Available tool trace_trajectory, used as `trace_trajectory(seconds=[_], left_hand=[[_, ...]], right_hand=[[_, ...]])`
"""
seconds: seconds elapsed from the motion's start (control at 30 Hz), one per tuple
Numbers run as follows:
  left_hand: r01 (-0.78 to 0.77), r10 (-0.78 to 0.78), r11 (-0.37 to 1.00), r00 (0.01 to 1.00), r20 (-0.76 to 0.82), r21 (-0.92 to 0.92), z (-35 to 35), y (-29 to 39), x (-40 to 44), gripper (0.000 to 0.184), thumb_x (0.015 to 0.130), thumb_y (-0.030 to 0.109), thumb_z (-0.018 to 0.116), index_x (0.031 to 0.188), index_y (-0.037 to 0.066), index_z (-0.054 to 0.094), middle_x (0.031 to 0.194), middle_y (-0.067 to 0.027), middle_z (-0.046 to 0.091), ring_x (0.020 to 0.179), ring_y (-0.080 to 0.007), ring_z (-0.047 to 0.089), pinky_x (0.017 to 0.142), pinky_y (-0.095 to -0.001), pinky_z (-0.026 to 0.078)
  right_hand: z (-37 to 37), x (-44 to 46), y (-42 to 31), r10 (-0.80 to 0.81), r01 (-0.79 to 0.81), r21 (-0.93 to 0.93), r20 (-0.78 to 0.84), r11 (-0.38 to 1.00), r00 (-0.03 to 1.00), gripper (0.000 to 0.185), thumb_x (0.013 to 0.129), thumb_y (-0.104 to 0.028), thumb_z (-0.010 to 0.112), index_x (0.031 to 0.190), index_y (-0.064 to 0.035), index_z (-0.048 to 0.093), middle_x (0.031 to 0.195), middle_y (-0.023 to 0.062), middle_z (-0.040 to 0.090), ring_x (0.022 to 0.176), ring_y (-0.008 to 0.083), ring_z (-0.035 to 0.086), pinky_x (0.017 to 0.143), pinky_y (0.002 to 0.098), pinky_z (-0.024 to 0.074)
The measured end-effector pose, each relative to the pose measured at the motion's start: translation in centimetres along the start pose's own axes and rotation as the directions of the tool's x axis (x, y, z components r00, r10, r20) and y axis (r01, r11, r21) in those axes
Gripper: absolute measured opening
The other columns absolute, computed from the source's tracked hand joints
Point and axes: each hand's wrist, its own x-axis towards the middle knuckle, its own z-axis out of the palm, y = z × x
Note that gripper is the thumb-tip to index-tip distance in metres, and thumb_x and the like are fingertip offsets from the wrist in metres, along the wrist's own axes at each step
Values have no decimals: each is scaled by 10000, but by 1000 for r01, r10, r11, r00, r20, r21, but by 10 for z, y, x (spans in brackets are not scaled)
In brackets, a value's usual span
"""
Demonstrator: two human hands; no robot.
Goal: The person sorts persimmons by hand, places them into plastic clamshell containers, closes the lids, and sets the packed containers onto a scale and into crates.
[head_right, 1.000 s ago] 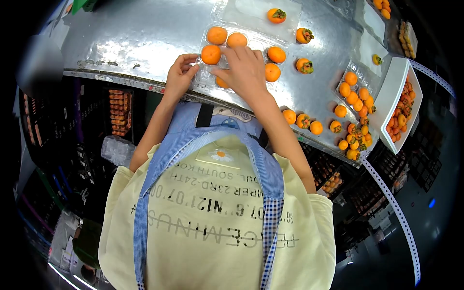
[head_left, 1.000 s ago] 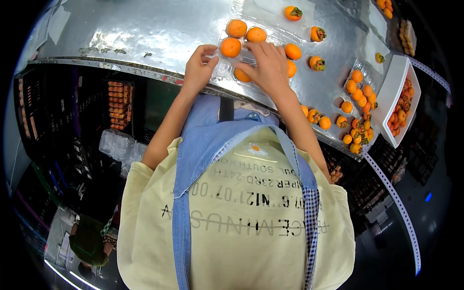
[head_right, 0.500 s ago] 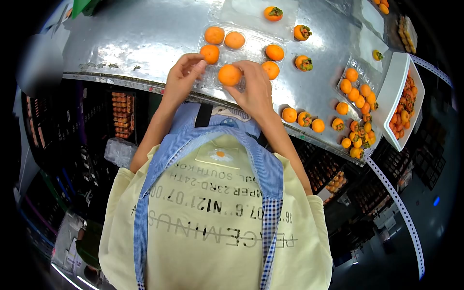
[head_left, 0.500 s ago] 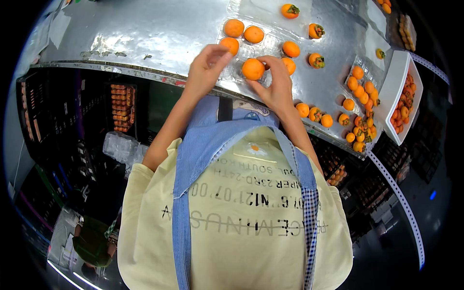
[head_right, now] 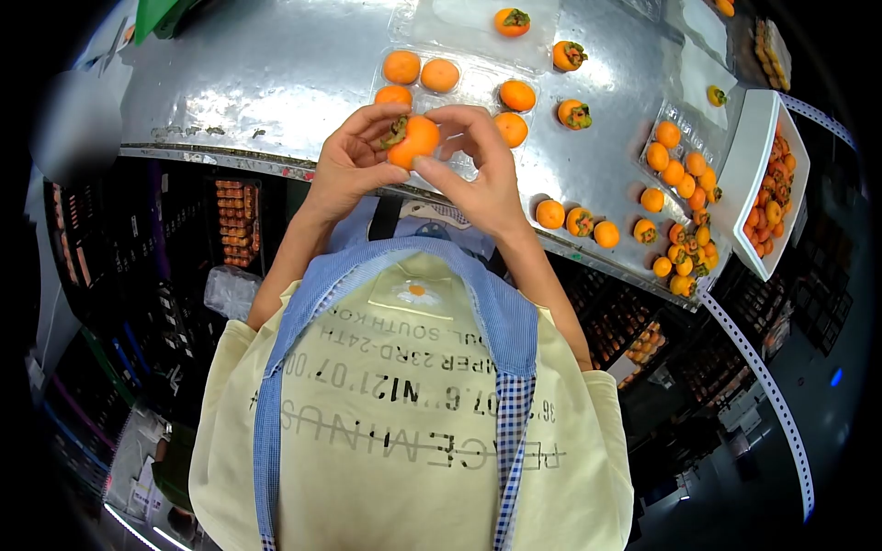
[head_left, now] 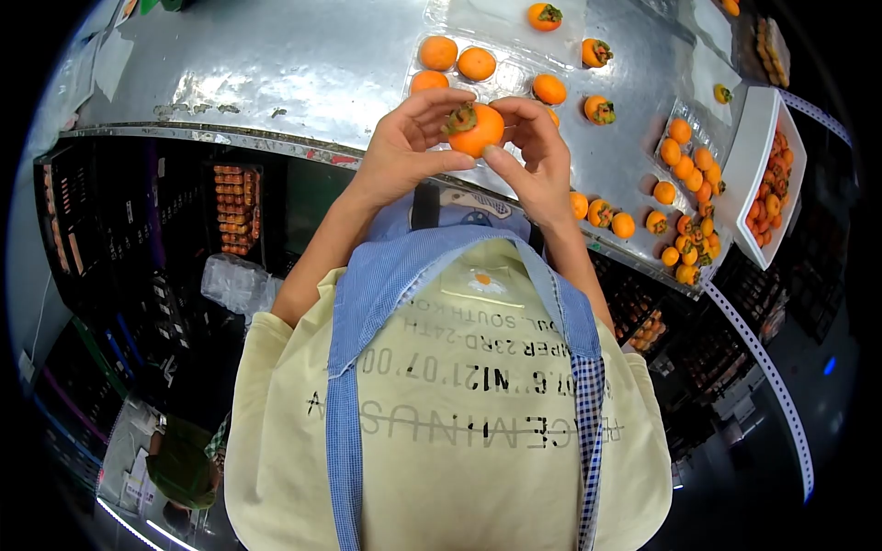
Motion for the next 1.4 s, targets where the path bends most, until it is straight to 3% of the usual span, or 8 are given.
trace_trajectory(seconds=[0.2, 0.4, 0.5, 0.6, 0.8, 1.0, 1.2, 1.4], left_hand=[[-74, 71, 984, 997, 18, 165, -4, -3, 1, 637, 689, -38, 747, 1257, 26, 467, 1241, -96, 516, 1135, -189, 528, 962, -325, 448], [-221, 256, 937, 962, -99, 272, 6, -5, 5, 670, 687, -16, 756, 1271, 40, 435, 1190, -85, 519, 1094, -176, 522, 903, -308, 471], [-229, 270, 919, 959, -89, 320, 4, -8, 5, 681, 684, -15, 757, 1275, 40, 422, 1189, -92, 521, 1079, -171, 521, 888, -302, 477], [-169, 201, 943, 976, -84, 287, 3, -6, 5, 717, 677, -73, 738, 1297, -2, 386, 1257, -141, 482, 1149, -195, 493, 979, -320, 437], [-151, 171, 975, 978, -119, 165, 3, -12, 6, 599, 715, -5, 740, 1251, 6, 475, 1179, -96, 535, 1104, -184, 533, 924, -313, 480], [-180, 224, 936, 968, -117, 303, 7, -9, 8, 582, 718, -9, 728, 1245, 6, 480, 1183, -97, 536, 1125, -197, 533, 977, -320, 440], [-212, 258, 933, 958, -129, 290, 11, -12, 6, 627, 714, -69, 710, 1251, -7, 392, 1253, -134, 489, 1160, -198, 499, 978, -316, 438], [-283, 371, 827, 924, -93, 485, 11, -13, 6, 635, 696, -85, 705, 1234, 15, 382, 1245, -125, 474, 1166, -203, 489, 998, -323, 409]], right_hand=[[3, 1, 0, 57, -57, 116, 9, 992, 998, 404, 803, -105, 678, 1157, -10, 508, 1123, 82, 537, 971, 142, 561, 797, 264, 470], [3, 3, -2, 167, -168, 180, 21, 969, 986, 370, 859, -105, 621, 1192, -3, 497, 1076, 100, 593, 949, 137, 586, 825, 274, 480], [3, 3, 1, 193, -188, 182, -7, 965, 981, 365, 865, -114, 615, 1193, -1, 501, 1028, 88, 612, 921, 144, 596, 803, 275, 488], [6, 4, 2, 192, -177, 247, -35, 953, 981, 358, 865, -120, 616, 1183, 2, 508, 1014, 92, 617, 902, 151, 602, 784, 280, 495], [3, 6, 7, 251, -234, 300, -18, 925, 968, 358, 876, -133, 599, 1192, 5, 503, 1063, 108, 605, 934, 161, 595, 772, 287, 497], [10, 3, 3, 341, -278, 564, -7, 778, 940, 344, 887, -101, 571, 1213, -8, 511, 1166, 113, 567, 1017, 151, 560, 762, 269, 480], [7, 2, 18, 402, -357, 453, -2, 817, 916, 312, 884, -102, 585, 1179, -9, 541, 997, 59, 608, 839, 106, 552, 727, 241, 453], [6, -2, 30, 485, -429, 415, -35, 803, 874, 260, 878, -104, 596, 1118, -9, 570, 904, 34, 608, 757, 88, 527, 696, 224, 438]])
